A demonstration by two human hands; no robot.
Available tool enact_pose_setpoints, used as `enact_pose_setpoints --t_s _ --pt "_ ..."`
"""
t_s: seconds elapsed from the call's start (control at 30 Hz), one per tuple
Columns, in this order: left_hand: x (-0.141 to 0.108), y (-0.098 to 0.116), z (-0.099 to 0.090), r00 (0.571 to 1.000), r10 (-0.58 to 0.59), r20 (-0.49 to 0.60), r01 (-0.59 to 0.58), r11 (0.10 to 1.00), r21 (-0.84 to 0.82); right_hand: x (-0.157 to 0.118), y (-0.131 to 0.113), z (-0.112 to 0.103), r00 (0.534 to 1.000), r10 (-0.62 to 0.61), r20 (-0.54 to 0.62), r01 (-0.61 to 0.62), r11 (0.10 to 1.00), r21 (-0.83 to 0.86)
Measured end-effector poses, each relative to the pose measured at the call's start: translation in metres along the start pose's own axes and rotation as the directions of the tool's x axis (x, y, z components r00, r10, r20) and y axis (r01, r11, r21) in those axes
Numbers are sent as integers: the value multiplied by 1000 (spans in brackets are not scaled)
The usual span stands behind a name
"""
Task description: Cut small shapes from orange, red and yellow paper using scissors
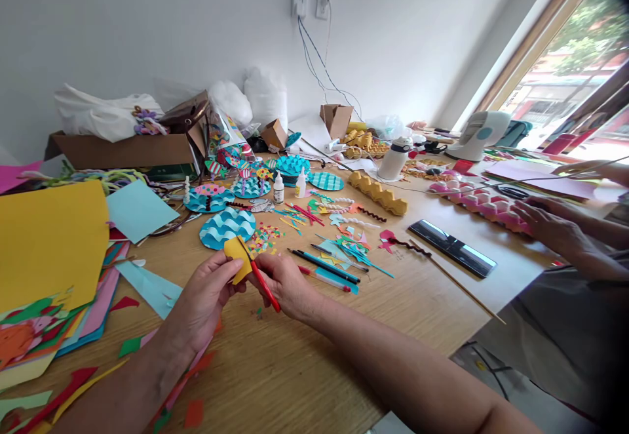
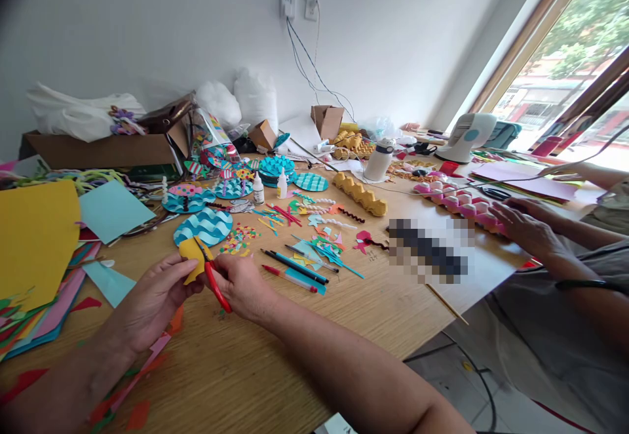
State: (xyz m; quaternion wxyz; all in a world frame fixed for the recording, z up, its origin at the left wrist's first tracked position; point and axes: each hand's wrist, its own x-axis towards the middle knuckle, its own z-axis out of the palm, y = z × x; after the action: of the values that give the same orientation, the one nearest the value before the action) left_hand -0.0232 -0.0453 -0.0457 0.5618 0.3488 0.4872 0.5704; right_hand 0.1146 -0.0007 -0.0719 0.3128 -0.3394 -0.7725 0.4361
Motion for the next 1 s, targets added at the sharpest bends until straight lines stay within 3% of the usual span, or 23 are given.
enact_pose_setpoints --t_s 0.17,0.37,0.47,0.57,0.63,0.7,0.8,1.0 --pt "2 -6 -1 1000 25 -16 -26 999 -24 2 5 -1 996 26 80 -32 997 72" --pt "7 -9 -4 996 57 -64 -60 997 -42 8 8 -8 965 131 228 -190 947 260" --pt "12 -2 -8 981 125 -151 -136 989 -64 13 10 -14 973 174 149 -214 926 313" --pt "18 5 -14 965 161 -207 -179 981 -74 20 17 -20 984 178 -24 -162 939 305" --pt "21 7 -18 960 171 -224 -191 979 -73 25 23 -25 974 174 -143 -144 970 196" --pt "23 7 -21 959 166 -228 -185 981 -62 30 26 -31 965 163 -205 -180 981 -68" --pt "24 5 -23 967 145 -212 -158 986 -48 38 24 -42 974 133 -184 -205 862 -463" --pt "26 2 -22 971 118 -210 -133 989 -60 80 23 -58 982 151 -111 -187 726 -662"
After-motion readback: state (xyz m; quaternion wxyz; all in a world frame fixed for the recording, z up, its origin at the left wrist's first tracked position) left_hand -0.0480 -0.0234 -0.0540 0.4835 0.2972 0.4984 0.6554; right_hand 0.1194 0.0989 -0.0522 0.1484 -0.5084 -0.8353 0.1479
